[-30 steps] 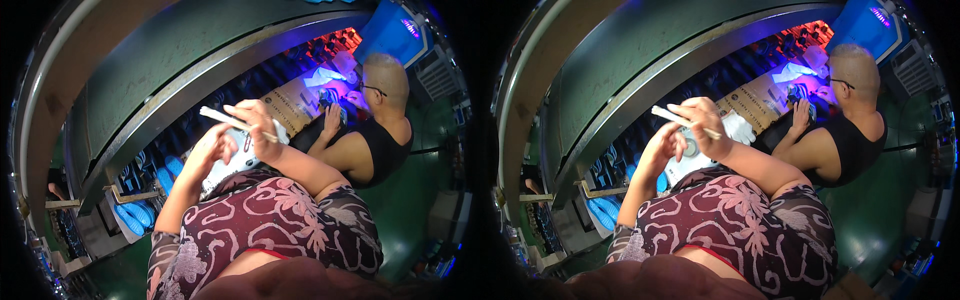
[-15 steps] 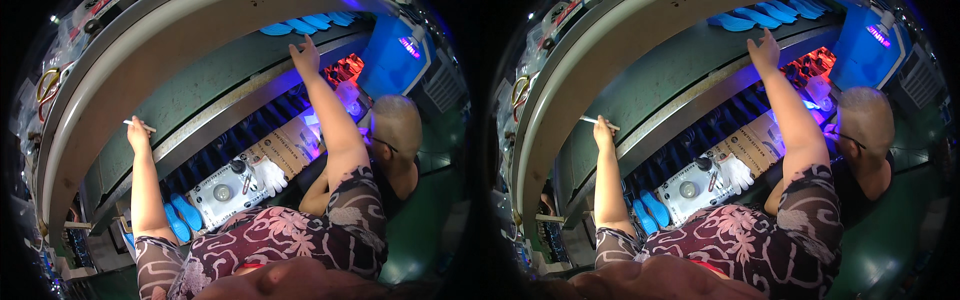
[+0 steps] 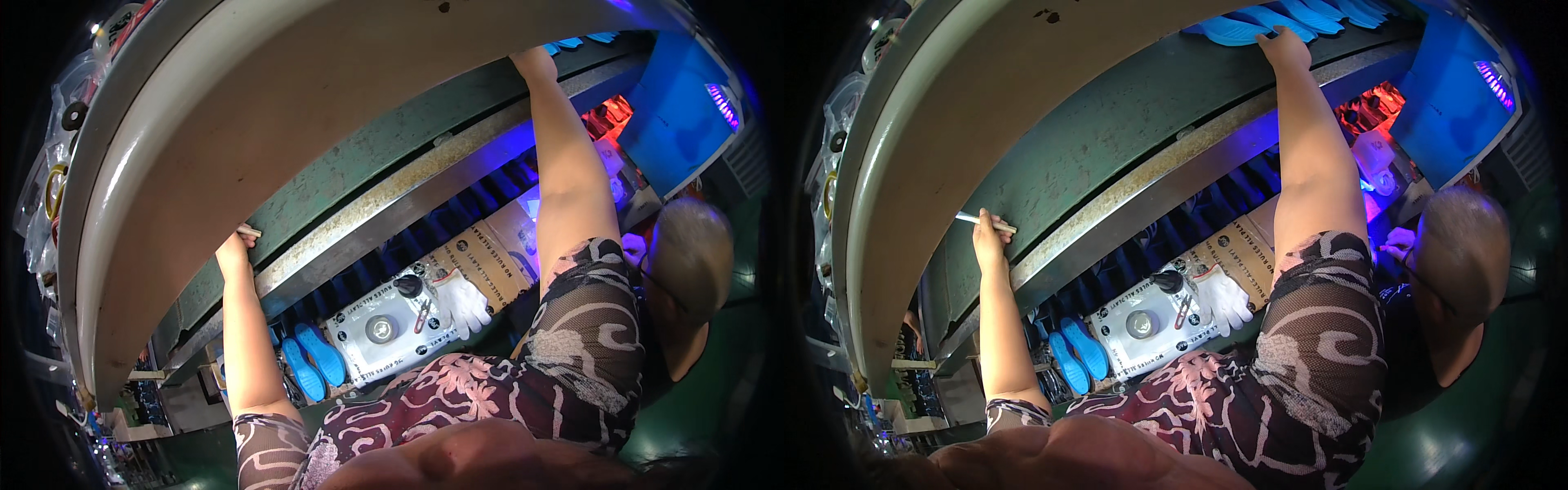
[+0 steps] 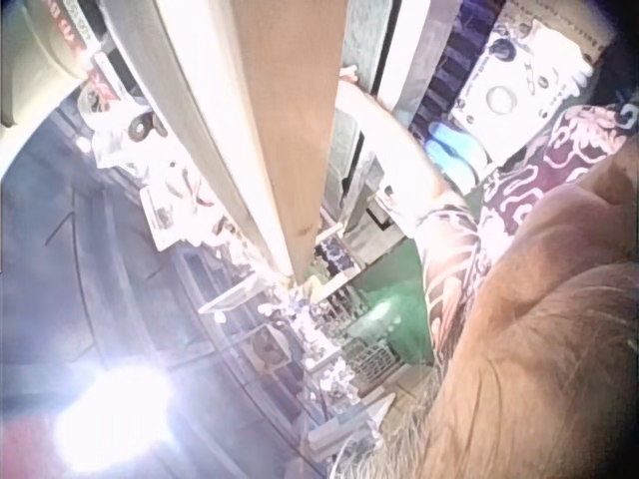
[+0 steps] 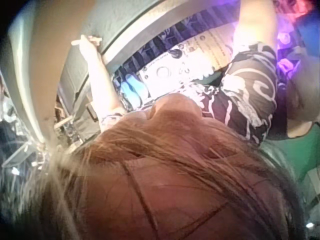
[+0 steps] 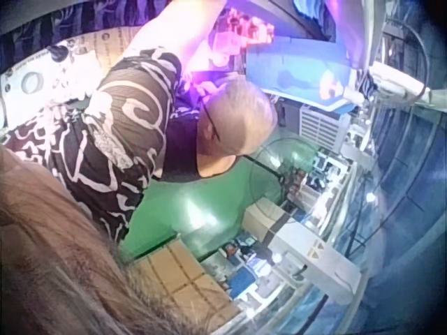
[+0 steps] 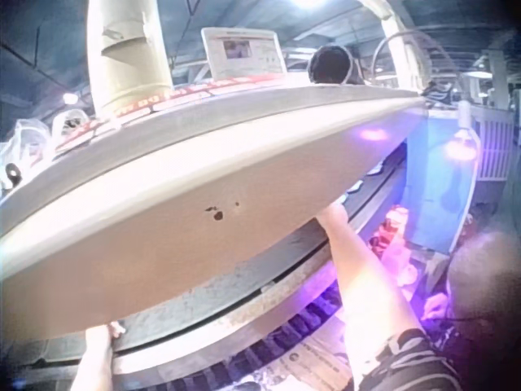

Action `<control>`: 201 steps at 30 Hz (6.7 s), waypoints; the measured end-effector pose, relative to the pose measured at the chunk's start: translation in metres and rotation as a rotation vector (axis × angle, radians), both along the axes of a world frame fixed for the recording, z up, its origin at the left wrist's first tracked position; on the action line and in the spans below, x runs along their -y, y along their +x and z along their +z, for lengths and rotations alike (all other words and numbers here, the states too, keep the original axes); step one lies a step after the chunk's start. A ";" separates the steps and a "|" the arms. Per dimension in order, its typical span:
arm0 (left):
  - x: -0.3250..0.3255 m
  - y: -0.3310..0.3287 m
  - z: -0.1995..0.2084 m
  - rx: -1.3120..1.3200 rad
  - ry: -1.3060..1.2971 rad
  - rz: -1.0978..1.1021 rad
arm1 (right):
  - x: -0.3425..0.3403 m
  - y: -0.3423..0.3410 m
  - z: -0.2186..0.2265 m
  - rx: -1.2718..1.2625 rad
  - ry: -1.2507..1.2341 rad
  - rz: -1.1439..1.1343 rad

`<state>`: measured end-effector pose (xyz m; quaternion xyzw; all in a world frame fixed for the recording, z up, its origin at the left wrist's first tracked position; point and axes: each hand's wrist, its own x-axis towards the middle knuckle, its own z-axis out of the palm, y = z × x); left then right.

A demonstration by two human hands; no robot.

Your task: The person applies adhesive to shoe soles using a brush and places the soles onto the conveyor above.

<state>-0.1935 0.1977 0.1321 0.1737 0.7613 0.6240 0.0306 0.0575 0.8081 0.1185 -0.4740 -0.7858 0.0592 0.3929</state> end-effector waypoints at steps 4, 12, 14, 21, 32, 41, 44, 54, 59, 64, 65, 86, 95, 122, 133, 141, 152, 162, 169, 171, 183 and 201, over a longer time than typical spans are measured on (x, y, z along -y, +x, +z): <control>0.000 -0.001 0.002 0.042 0.011 -0.009 | -0.009 -0.012 0.002 -0.043 0.038 -0.062; -0.004 -0.005 0.002 0.084 -0.030 -0.026 | 0.038 -0.010 0.047 0.032 -0.101 -0.120; -0.004 -0.008 0.000 0.097 -0.013 -0.024 | 0.046 -0.014 0.052 0.064 -0.138 -0.131; -0.015 -0.007 0.000 0.177 0.086 -0.034 | 0.046 -0.003 0.067 -0.307 -0.162 -0.221; -0.015 -0.002 0.005 0.204 0.138 -0.121 | 0.048 0.014 0.075 -0.458 -0.117 -0.260; -0.016 -0.003 0.009 0.187 0.186 -0.206 | 0.091 0.016 0.086 -0.639 0.236 0.013; -0.013 -0.010 -0.002 0.205 0.220 -0.240 | 0.141 -0.006 0.062 -0.510 0.184 0.181; 0.005 0.045 0.021 0.127 0.692 -0.278 | 0.503 0.048 0.025 -0.327 -0.165 1.130; 0.070 0.182 -0.024 0.482 0.712 -0.692 | 0.563 0.076 -0.017 -0.045 -0.159 1.173; 0.123 0.250 -0.111 1.203 0.708 -0.570 | 0.627 0.072 -0.056 0.004 -0.430 1.295; 0.131 0.250 -0.114 1.167 0.604 -0.603 | 0.637 0.072 -0.065 -0.058 -0.398 1.293; 0.210 0.029 -0.433 0.269 -1.179 -0.294 | 0.577 0.002 -0.302 -0.216 -0.929 0.647; 0.251 0.055 -0.436 0.883 -0.284 -0.121 | 0.556 -0.014 -0.343 0.036 -0.599 0.654; 0.283 0.149 -0.219 0.137 0.037 -0.041 | 0.576 0.024 -0.259 -0.355 -0.957 0.680; 0.223 0.141 -0.174 -0.030 0.133 -0.201 | 0.642 0.024 -0.113 -0.247 -0.433 1.150; 0.211 0.139 -0.179 -0.187 0.186 -0.243 | 0.649 0.013 -0.103 -0.167 -0.170 1.217; 0.215 0.136 -0.178 -0.327 0.097 -0.211 | 0.646 0.010 -0.109 -0.118 -0.186 1.203; 0.219 0.132 -0.179 -0.346 0.104 -0.213 | 0.648 0.000 -0.102 0.014 -0.086 1.224; 0.219 0.132 -0.183 -0.283 0.114 -0.172 | 0.656 -0.001 -0.107 -0.027 -0.054 1.261; 0.219 0.132 -0.185 -0.300 0.129 -0.165 | 0.658 -0.002 -0.109 -0.016 -0.044 1.266; 0.218 0.129 -0.190 -0.560 0.079 -0.162 | 0.664 -0.006 -0.110 -0.076 0.005 1.255; 0.228 0.110 -0.121 0.025 0.299 -0.408 | 0.633 0.039 -0.120 -0.309 -0.418 0.869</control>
